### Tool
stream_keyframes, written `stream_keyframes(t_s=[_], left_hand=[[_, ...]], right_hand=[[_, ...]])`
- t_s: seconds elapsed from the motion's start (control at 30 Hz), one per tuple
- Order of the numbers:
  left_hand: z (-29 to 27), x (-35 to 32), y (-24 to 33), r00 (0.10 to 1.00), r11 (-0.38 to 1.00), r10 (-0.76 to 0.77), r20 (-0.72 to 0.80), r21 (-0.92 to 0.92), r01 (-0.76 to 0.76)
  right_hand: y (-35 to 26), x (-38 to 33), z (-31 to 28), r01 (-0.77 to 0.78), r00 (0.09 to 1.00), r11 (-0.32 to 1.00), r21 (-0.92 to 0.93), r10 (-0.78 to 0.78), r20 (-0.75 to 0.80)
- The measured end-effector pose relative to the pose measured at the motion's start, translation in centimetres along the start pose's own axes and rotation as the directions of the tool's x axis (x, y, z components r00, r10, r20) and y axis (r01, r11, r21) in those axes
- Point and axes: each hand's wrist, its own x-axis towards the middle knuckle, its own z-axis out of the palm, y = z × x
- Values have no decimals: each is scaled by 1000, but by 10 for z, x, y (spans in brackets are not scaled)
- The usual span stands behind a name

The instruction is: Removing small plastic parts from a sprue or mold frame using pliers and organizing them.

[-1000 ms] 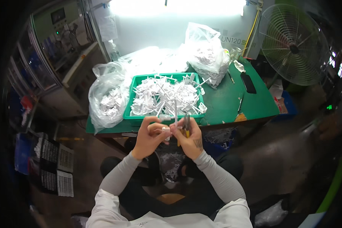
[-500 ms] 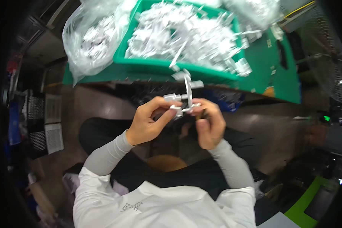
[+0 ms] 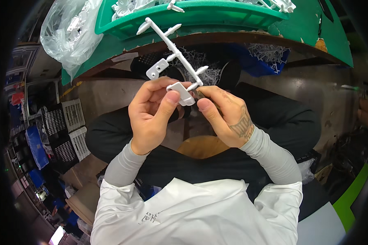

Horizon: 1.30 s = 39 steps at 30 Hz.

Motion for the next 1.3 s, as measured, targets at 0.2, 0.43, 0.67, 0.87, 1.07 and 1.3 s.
stream_keyframes(t_s=[0.2, 0.43, 0.67, 0.87, 1.07, 1.3], left_hand=[[-3, -3, 1, 997, 997, -77, -28, 2, 77], [-4, -4, -5, 994, 996, -86, -71, -42, 84], [-5, -4, -9, 989, 996, -91, -114, -30, 88], [-10, -2, -16, 984, 994, -107, -142, -2, 108], [-11, 12, -35, 936, 987, 93, -338, 153, -43], [-19, 10, -40, 944, 964, 158, -291, 254, -83]], right_hand=[[-2, -1, 5, -34, 998, 999, -26, 35, 53], [-3, 0, 11, -59, 998, 998, -21, 60, 36], [-3, 5, 13, -23, 999, 992, -121, 25, 19], [-5, 6, 18, -65, 998, 984, -163, 68, 14], [-3, 2, 40, -20, 999, 966, -258, 30, 36], [-2, 8, 31, -37, 999, 989, -145, 31, -41]])
